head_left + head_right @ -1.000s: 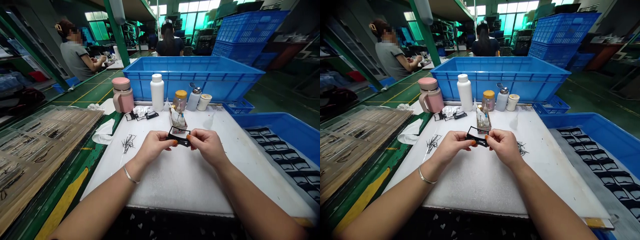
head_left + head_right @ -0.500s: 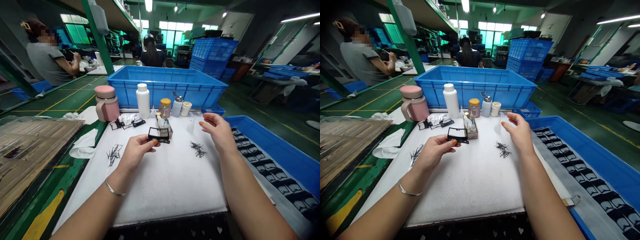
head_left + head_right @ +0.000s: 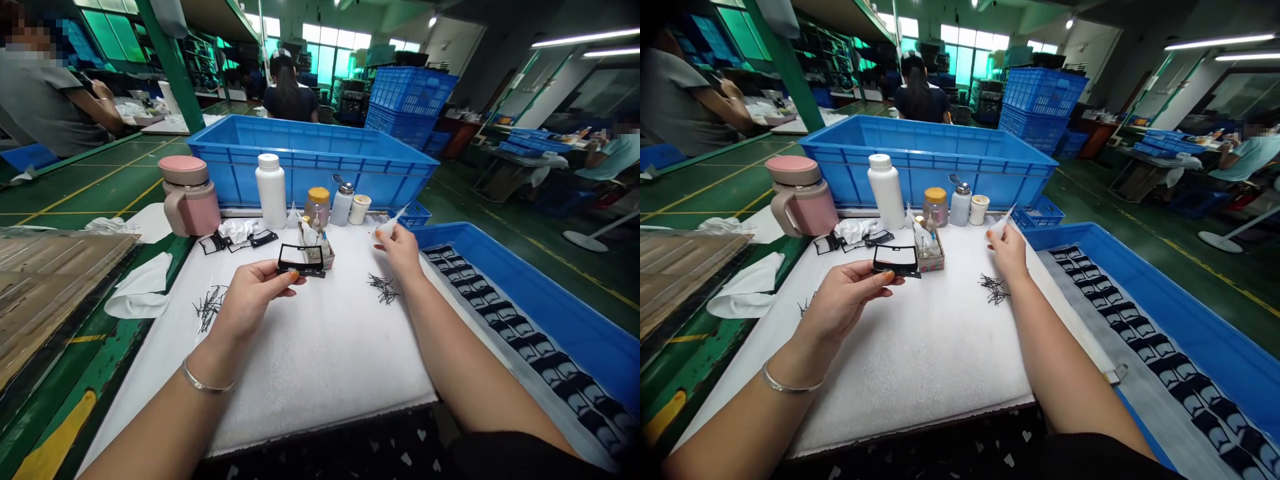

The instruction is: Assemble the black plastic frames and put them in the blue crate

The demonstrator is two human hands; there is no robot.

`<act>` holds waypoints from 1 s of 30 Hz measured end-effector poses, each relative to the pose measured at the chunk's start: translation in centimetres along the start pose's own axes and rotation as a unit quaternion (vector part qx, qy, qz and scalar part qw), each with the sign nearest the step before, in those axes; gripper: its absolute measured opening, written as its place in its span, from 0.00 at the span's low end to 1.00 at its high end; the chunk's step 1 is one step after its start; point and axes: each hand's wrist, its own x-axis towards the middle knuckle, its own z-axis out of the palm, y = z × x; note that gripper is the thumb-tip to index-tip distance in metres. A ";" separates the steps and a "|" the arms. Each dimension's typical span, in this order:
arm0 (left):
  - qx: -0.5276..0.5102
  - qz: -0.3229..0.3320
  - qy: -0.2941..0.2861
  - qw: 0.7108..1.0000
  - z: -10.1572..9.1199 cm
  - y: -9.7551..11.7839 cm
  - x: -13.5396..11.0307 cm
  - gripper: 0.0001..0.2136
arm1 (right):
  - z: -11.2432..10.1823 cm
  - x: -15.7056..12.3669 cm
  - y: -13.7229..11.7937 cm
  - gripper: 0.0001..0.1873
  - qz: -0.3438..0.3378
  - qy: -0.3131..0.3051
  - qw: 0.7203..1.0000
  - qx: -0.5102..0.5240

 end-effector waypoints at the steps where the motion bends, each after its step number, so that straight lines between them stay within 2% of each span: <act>1: 0.001 -0.001 -0.004 1.000 0.0 0.0 0.0 0.10 | -0.4 -0.3 -0.9 0.19 -0.007 0.011 1.000 0.026; 3: 0.004 -0.004 -0.014 1.000 0.1 0.0 0.0 0.11 | -1.2 -1.0 -3.2 0.23 -0.024 0.015 0.995 0.094; 5: 0.004 -0.009 -0.021 1.000 0.2 0.1 0.0 0.12 | -1.7 -2.3 -5.7 0.25 -0.047 -0.010 0.982 0.185; 8: -0.005 -0.015 -0.025 1.000 0.2 0.1 0.0 0.12 | -1.5 -4.7 -8.9 0.20 -0.064 -0.042 0.968 0.240; 11: -0.017 -0.020 -0.031 0.999 0.2 0.1 0.1 0.12 | -0.4 -7.4 -10.4 0.14 -0.086 -0.018 0.961 0.261; 13: -0.026 -0.028 -0.033 0.999 0.1 0.1 0.1 0.12 | 0.7 -9.0 -10.5 0.12 -0.121 0.017 0.952 0.280; 16: -0.047 -0.042 -0.037 0.997 0.1 0.0 0.2 0.13 | 2.0 -10.6 -10.3 0.11 -0.214 0.060 0.930 0.292; 20: -0.079 -0.058 -0.051 0.994 0.1 -0.2 0.2 0.13 | 2.4 -11.3 -10.1 0.11 -0.323 0.079 0.915 0.229; 30: -0.122 -0.081 -0.067 0.987 0.3 -0.5 0.3 0.12 | 2.2 -11.3 -9.2 0.15 -0.419 0.096 0.897 0.098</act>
